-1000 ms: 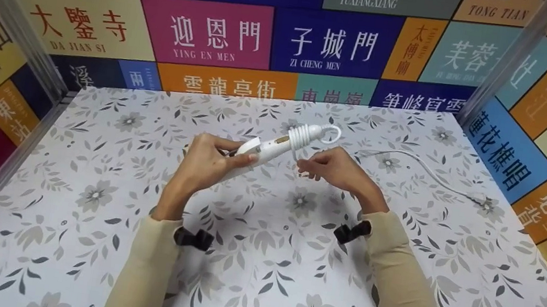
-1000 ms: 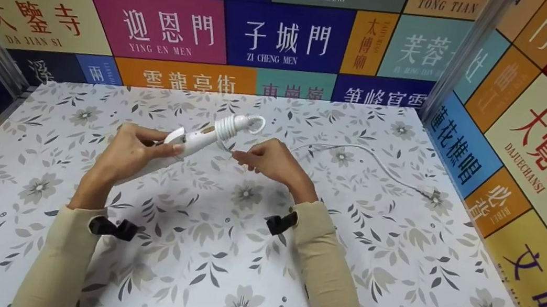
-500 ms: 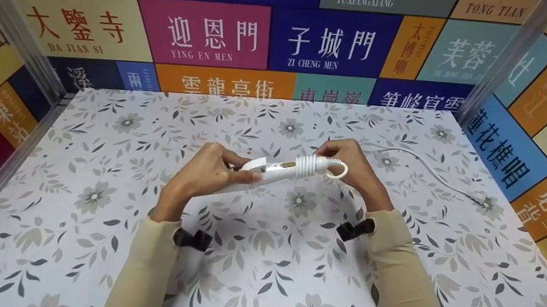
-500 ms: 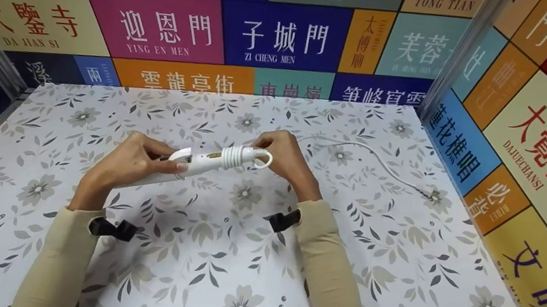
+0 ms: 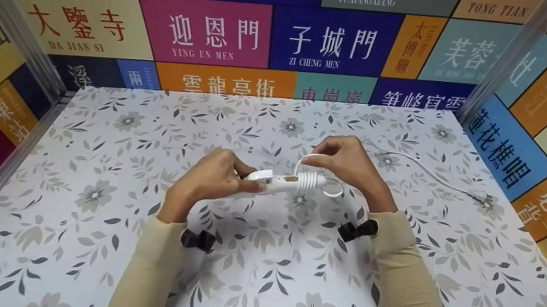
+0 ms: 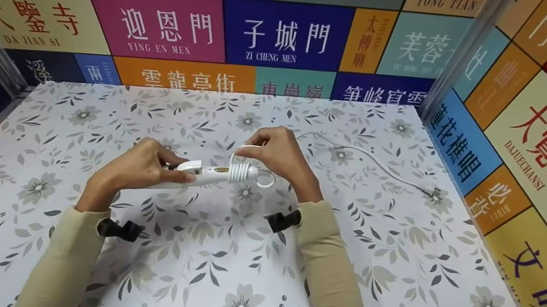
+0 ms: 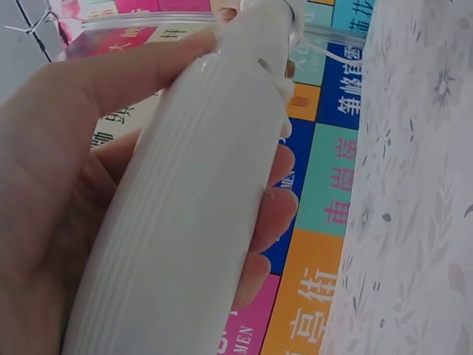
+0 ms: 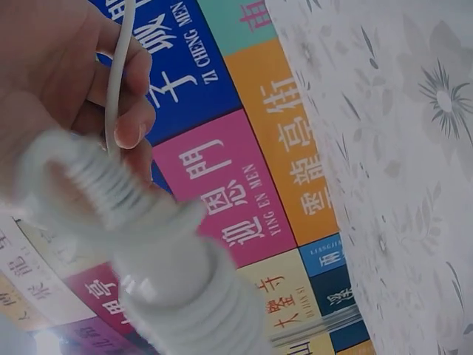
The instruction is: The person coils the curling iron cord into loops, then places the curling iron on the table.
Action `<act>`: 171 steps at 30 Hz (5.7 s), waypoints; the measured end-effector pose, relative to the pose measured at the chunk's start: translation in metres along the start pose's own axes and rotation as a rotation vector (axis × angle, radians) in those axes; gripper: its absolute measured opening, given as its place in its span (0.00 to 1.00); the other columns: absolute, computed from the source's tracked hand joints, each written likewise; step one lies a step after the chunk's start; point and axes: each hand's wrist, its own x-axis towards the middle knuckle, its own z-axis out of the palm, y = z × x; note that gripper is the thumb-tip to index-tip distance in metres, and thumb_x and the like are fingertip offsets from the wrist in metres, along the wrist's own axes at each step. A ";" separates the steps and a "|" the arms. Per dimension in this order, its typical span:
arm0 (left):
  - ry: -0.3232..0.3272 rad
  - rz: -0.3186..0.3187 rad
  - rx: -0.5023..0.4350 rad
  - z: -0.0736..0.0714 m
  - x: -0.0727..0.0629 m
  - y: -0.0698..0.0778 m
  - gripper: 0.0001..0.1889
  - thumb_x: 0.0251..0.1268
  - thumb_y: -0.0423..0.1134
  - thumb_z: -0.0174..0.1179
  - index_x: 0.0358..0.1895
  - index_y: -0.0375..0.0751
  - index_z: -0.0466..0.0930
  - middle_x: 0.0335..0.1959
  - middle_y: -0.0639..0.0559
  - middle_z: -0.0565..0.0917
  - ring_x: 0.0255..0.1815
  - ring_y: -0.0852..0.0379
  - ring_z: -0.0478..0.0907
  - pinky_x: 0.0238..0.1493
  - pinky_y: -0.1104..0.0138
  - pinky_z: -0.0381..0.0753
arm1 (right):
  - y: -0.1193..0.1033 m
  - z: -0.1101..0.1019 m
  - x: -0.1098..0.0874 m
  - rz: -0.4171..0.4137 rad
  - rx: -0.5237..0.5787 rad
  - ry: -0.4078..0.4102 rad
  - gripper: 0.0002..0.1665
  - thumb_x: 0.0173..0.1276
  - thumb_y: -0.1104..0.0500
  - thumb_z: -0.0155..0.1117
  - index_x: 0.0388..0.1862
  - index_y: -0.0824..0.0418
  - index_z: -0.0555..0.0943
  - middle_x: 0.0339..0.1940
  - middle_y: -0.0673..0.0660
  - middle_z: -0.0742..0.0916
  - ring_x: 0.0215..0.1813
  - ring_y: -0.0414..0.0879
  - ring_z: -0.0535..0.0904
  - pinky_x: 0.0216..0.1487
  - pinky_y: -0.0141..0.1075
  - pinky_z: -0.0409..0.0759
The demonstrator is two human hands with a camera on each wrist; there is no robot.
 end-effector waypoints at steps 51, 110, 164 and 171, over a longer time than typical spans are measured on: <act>0.416 -0.176 -0.296 -0.013 -0.008 0.015 0.22 0.59 0.52 0.71 0.52 0.42 0.88 0.46 0.44 0.89 0.41 0.50 0.85 0.42 0.60 0.82 | 0.000 0.023 0.004 0.014 0.215 -0.182 0.19 0.76 0.48 0.58 0.51 0.59 0.88 0.41 0.54 0.87 0.43 0.47 0.81 0.48 0.36 0.80; 0.263 -0.230 0.003 0.008 -0.001 0.019 0.18 0.58 0.57 0.69 0.43 0.48 0.92 0.28 0.53 0.89 0.23 0.55 0.77 0.25 0.64 0.72 | -0.040 0.010 -0.017 -0.257 -0.071 0.062 0.12 0.71 0.54 0.65 0.46 0.58 0.90 0.33 0.54 0.85 0.32 0.46 0.72 0.34 0.31 0.70; 0.017 -0.078 -0.232 -0.011 -0.008 0.008 0.18 0.58 0.55 0.70 0.47 0.49 0.90 0.36 0.49 0.90 0.31 0.53 0.80 0.34 0.64 0.78 | 0.012 0.016 0.007 -0.238 0.009 -0.017 0.03 0.63 0.68 0.70 0.35 0.67 0.88 0.33 0.63 0.90 0.32 0.38 0.81 0.37 0.30 0.80; -0.034 -0.013 -0.136 -0.006 -0.008 0.009 0.13 0.59 0.54 0.69 0.38 0.52 0.92 0.26 0.52 0.87 0.23 0.57 0.75 0.29 0.66 0.75 | 0.007 0.007 0.005 -0.065 0.066 0.019 0.14 0.52 0.50 0.82 0.30 0.58 0.91 0.28 0.50 0.90 0.28 0.40 0.81 0.31 0.30 0.79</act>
